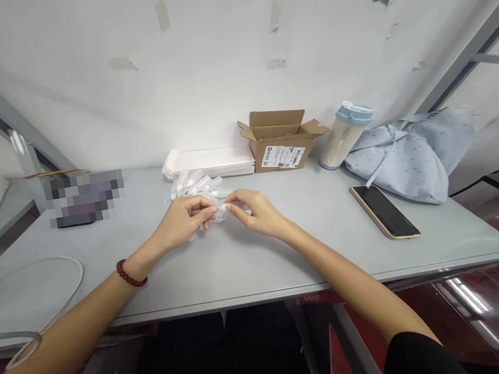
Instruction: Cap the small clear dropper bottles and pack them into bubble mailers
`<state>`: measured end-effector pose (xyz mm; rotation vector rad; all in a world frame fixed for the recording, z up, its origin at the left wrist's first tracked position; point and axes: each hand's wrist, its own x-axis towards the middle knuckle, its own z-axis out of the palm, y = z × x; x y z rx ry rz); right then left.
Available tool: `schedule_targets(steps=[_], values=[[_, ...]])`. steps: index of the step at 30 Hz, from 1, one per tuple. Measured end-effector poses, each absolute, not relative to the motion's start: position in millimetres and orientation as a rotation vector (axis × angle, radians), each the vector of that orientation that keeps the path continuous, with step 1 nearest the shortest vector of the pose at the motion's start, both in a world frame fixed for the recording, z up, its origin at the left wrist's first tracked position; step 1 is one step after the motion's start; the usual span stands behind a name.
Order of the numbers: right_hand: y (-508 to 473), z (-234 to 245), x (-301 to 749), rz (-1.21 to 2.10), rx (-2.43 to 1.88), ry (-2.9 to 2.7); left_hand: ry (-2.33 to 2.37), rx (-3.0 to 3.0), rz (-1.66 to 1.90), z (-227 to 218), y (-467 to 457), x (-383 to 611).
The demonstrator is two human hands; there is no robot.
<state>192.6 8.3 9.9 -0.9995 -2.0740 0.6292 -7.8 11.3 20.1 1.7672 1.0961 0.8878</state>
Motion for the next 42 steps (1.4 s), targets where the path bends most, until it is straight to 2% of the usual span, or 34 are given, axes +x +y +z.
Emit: schedule_targets(steps=[15,26,42], values=[[10.4,8.2,191.6,0.659,-0.969,-2.078,1.064,1.789,0.893,24.0,14.4,-10.9],[24.5,8.8,207.0,0.480,-1.072,-2.010,1.347,1.556,1.288,26.0,47.2,-46.2],[46.0,-16.1,215.8,0.344,-1.091,-2.069,1.506,1.545,1.233,23.3,50.6,-44.6]])
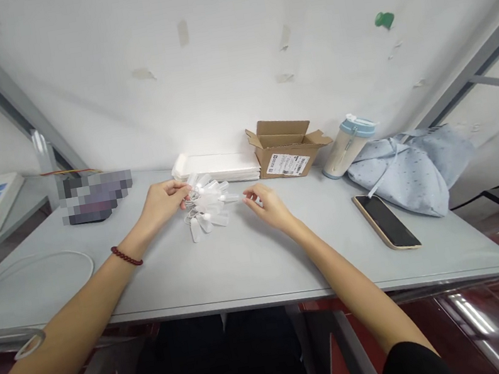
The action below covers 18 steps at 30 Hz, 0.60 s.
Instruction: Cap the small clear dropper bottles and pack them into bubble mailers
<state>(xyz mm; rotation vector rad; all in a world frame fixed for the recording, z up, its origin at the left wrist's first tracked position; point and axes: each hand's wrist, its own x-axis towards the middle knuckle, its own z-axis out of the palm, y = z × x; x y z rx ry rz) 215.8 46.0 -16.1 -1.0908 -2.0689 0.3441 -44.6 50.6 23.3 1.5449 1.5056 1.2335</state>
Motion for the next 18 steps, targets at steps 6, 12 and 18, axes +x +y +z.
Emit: schedule_targets(steps=[6,12,18], values=[[60.9,-26.2,217.0,0.277,-1.084,-2.106,1.490,1.539,1.327,18.0,52.7,-45.2],[103.7,-27.6,219.6,0.089,-1.134,-2.155,1.456,1.550,1.415,11.7,54.5,-44.4],[136.5,-18.9,206.1,-0.170,-1.425,-2.214,1.447,1.536,1.461,12.8,53.1,-42.5]])
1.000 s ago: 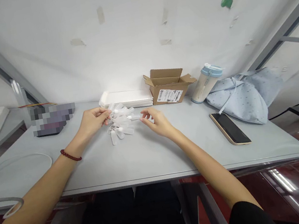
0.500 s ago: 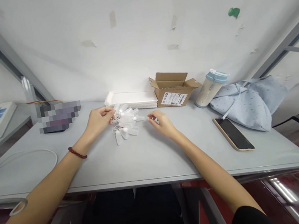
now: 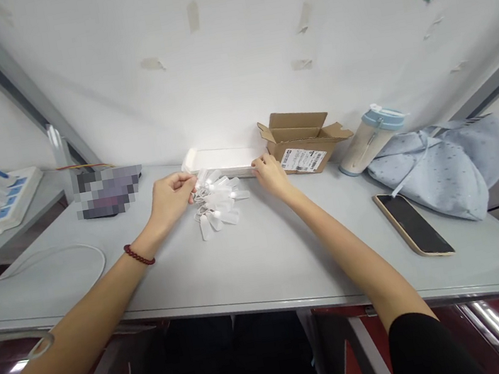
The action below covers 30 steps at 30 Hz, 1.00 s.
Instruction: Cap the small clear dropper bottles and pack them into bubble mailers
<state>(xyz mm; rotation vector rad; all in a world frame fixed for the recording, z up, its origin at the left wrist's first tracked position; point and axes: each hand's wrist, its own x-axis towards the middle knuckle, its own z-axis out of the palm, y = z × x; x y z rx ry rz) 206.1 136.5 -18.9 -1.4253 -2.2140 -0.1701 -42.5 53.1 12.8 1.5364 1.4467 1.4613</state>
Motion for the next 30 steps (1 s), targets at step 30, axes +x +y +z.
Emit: schedule_targets(steps=[30], values=[[75.5,-4.6,216.0,-0.837,-0.987,-2.032,1.051,0.892,1.609,29.2,51.8,-50.2]])
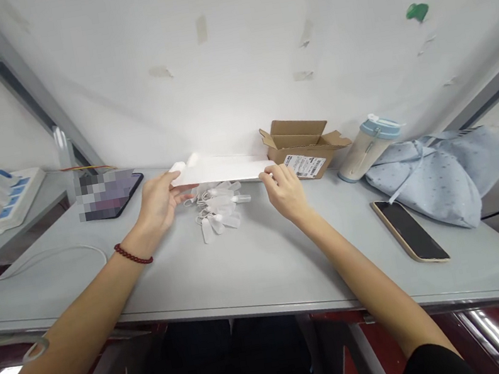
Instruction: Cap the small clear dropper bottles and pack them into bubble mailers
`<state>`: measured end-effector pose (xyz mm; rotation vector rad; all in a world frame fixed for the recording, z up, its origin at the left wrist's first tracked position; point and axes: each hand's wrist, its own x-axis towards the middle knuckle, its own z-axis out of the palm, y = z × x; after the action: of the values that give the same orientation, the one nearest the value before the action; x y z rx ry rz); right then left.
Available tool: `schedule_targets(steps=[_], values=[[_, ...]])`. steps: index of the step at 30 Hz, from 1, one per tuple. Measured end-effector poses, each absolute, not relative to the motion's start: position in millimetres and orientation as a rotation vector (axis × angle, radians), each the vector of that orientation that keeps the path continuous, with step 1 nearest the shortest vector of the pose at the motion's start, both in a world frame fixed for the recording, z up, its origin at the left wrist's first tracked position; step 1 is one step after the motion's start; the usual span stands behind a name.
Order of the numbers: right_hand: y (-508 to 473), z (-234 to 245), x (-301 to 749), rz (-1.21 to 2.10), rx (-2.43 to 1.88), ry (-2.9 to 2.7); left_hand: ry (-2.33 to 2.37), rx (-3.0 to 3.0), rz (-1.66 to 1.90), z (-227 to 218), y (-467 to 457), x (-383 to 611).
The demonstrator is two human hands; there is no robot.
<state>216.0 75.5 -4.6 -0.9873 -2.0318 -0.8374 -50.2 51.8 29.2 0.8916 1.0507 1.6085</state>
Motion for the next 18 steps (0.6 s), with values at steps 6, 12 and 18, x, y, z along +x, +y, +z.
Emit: schedule_targets(steps=[6,12,18], values=[[60.1,-6.5,217.4,-0.778,-0.945,-2.070,1.112,0.906,1.621,26.4,53.3,-48.1],[38.0,2.7,208.2,-0.574,-1.053,-2.217,1.056,1.091,1.414,27.7,38.8,-34.4],[24.9,7.9,198.8,-0.397,-1.119,-2.390,0.986,1.330,1.135,23.4,25.1,-20.6]])
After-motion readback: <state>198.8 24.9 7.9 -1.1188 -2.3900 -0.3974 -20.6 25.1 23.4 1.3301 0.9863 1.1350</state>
